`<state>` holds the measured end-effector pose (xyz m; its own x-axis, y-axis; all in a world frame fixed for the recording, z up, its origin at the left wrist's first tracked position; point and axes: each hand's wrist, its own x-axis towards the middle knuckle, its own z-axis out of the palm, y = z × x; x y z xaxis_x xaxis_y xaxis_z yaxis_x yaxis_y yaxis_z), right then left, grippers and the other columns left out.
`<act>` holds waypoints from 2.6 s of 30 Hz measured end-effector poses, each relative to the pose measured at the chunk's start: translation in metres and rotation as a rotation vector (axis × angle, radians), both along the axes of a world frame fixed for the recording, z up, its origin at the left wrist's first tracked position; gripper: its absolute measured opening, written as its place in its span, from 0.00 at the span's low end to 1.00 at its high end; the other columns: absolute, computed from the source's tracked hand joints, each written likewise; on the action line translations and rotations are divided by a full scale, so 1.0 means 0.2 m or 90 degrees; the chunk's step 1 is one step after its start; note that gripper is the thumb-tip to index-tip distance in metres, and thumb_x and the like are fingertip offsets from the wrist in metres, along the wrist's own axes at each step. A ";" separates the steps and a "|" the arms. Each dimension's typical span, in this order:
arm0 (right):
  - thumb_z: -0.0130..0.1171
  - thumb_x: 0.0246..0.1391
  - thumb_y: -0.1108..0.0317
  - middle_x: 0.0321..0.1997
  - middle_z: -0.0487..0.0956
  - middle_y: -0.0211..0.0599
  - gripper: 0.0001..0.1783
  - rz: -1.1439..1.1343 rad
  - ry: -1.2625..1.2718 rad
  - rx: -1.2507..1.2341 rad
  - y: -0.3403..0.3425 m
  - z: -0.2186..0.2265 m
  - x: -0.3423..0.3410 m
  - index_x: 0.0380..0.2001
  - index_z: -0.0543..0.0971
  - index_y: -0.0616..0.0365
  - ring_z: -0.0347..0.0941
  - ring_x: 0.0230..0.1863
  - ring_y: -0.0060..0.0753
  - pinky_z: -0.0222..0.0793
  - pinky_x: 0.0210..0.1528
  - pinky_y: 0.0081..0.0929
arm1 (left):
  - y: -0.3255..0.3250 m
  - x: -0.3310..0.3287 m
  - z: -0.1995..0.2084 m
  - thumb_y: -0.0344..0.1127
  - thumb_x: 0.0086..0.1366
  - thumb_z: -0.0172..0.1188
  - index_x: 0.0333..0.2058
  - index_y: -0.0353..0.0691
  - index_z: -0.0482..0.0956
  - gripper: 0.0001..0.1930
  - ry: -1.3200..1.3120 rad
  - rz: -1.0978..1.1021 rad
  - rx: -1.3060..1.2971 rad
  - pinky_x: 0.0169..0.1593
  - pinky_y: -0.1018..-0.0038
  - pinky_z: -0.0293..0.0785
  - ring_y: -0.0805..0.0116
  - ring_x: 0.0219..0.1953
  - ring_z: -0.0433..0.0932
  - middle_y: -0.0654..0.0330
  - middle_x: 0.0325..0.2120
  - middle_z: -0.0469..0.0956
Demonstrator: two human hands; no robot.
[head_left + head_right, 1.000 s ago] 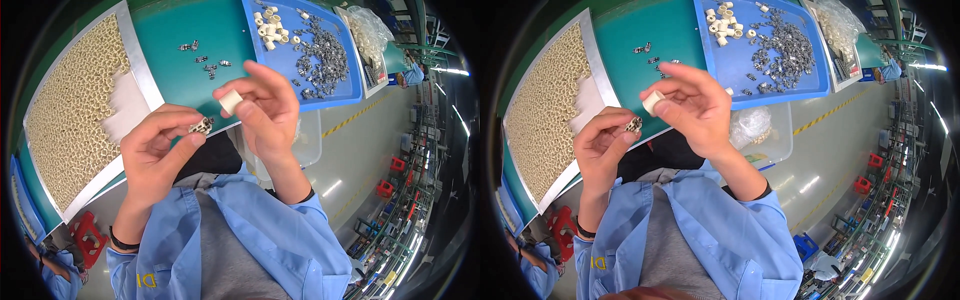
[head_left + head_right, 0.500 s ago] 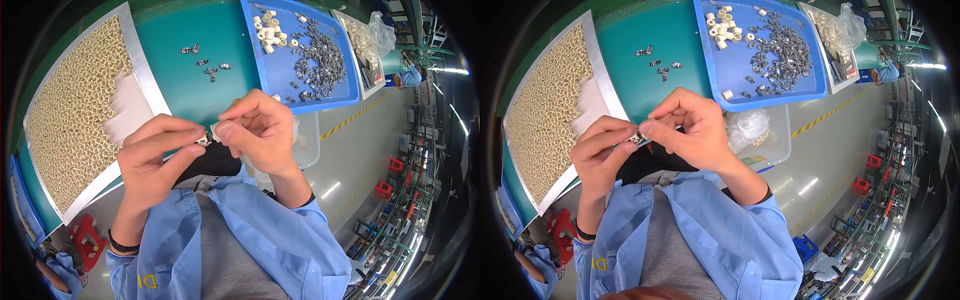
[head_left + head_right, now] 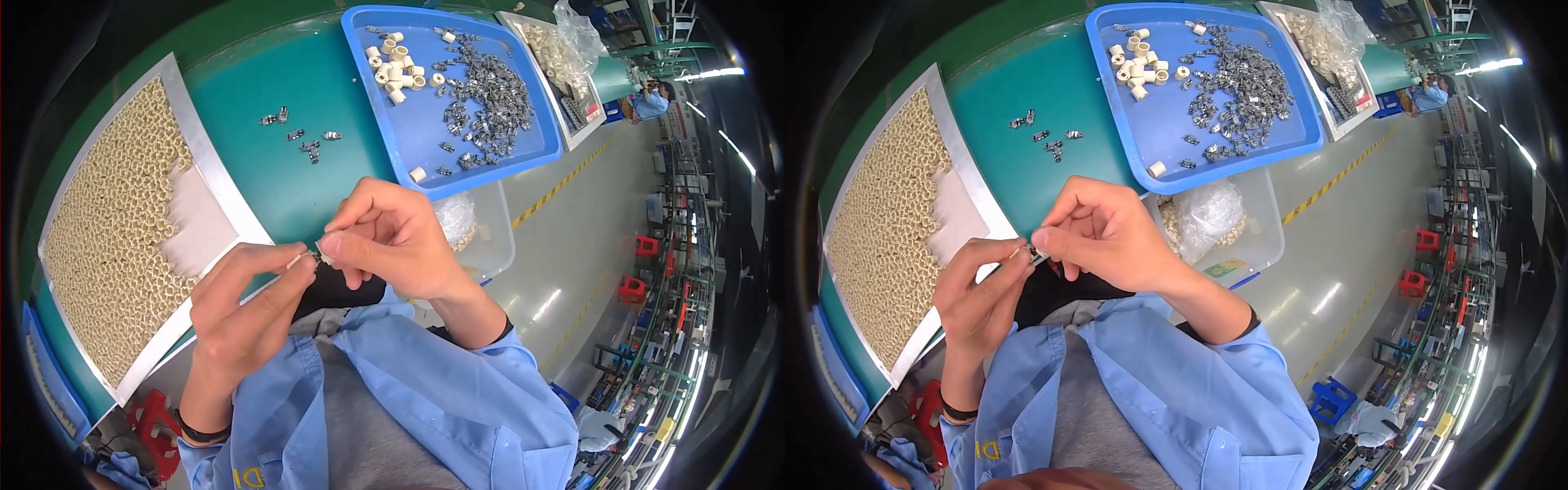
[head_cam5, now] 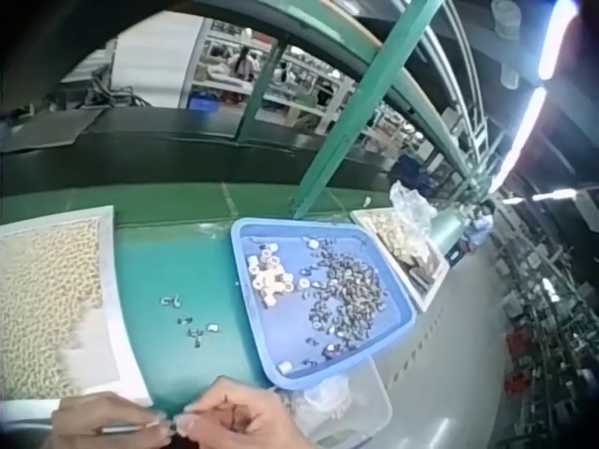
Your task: The person picks up a white plastic component and a metal insert, joins them together by hand, and places the assembled unit onto a metal tray. This process is repeated multiple times, occasionally moving pieces on the green table.
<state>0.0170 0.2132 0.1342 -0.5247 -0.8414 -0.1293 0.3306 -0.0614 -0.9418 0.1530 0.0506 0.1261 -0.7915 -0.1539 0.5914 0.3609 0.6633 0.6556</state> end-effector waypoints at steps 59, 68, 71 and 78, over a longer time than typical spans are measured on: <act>0.65 0.57 0.75 0.17 0.73 0.22 0.15 -0.145 0.158 -0.058 -0.08 -0.11 -0.29 0.21 0.70 0.55 0.64 0.17 0.06 0.54 0.16 0.12 | -0.08 -0.41 0.01 0.21 0.60 0.65 0.40 0.31 0.79 0.09 -0.466 -0.249 0.772 0.39 0.76 0.79 0.71 0.34 0.83 0.55 0.33 0.84; 0.64 0.58 0.75 0.19 0.76 0.28 0.12 -0.151 0.178 -0.108 -0.06 0.02 -0.24 0.24 0.72 0.58 0.67 0.16 0.09 0.58 0.16 0.10 | 0.00 -0.33 0.08 0.20 0.61 0.65 0.42 0.29 0.78 0.11 -0.370 -0.190 0.774 0.39 0.77 0.79 0.71 0.34 0.82 0.54 0.34 0.83; 0.63 0.58 0.76 0.20 0.77 0.29 0.10 -0.148 0.221 -0.111 -0.03 0.03 -0.21 0.26 0.73 0.60 0.67 0.16 0.10 0.58 0.16 0.11 | 0.07 -0.27 0.11 0.18 0.60 0.64 0.45 0.27 0.78 0.14 -0.272 -0.118 0.673 0.40 0.78 0.79 0.73 0.34 0.81 0.53 0.35 0.82; 0.62 0.61 0.76 0.23 0.78 0.33 0.06 -0.108 0.304 -0.089 0.01 0.11 -0.17 0.32 0.75 0.64 0.68 0.18 0.12 0.61 0.18 0.13 | 0.09 -0.20 0.07 0.16 0.57 0.65 0.43 0.25 0.79 0.14 -0.145 -0.076 0.522 0.38 0.76 0.77 0.73 0.34 0.80 0.54 0.35 0.82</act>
<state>-0.0163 0.2160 0.1553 -0.6284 -0.7312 0.2652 -0.1592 -0.2129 -0.9640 0.1129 0.0681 0.1406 -0.9154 -0.3714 0.1552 0.2002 -0.0858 0.9760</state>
